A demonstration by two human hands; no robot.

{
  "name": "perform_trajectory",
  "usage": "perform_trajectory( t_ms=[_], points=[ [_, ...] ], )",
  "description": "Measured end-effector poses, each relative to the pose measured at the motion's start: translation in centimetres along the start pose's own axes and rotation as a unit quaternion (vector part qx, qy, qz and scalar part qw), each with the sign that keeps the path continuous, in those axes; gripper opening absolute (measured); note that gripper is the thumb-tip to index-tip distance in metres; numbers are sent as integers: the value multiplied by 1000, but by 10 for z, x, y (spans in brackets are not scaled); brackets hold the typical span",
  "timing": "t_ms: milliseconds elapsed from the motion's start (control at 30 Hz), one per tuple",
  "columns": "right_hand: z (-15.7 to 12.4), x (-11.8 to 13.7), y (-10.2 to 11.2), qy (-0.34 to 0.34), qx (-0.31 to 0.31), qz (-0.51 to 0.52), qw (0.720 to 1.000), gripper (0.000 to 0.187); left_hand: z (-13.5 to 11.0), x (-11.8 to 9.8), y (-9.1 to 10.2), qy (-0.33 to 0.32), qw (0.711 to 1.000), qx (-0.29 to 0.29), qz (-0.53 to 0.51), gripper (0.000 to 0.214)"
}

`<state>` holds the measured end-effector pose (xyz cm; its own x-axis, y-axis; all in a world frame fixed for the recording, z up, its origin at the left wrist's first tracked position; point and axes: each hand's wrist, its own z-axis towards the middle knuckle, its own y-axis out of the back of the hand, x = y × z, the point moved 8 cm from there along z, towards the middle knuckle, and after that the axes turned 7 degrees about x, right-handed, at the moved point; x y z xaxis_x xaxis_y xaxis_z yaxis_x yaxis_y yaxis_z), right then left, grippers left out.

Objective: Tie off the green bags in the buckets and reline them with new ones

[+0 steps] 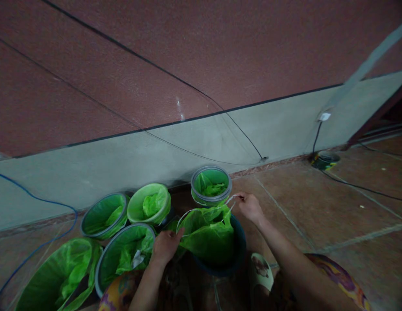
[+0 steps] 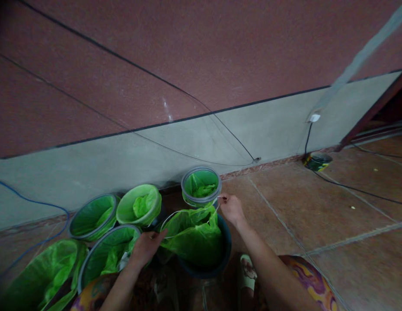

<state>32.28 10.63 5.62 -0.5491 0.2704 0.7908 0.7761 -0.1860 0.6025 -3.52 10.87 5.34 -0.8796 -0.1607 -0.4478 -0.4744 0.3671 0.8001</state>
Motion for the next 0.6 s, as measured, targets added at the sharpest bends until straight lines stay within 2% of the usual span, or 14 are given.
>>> perform_trajectory(
  t_ms=[100,200,300,367,400,500,600],
  points=[
    [0,5,1,43,-15,79,996,32,-4,-3,18,-11,999,-46,-17,41],
    [-1,15,2,88,-19,173,981,34,-7,-12,32,-58,985,-102,-127,29],
    [-2,25,1,100,-8,259,961,36,-4,-15,35,-76,928,-99,-351,31],
    [-3,31,-2,97,8,286,953,36,0,-15,31,-60,893,-77,-440,40],
    [-3,32,-5,93,15,289,953,36,3,-14,29,-52,893,-76,-440,41],
    [-2,28,-11,67,21,280,957,36,9,-8,22,-30,944,-102,-313,31],
    [1,18,-19,41,25,261,964,35,19,-2,-10,-23,977,-70,-201,40]
  ],
)
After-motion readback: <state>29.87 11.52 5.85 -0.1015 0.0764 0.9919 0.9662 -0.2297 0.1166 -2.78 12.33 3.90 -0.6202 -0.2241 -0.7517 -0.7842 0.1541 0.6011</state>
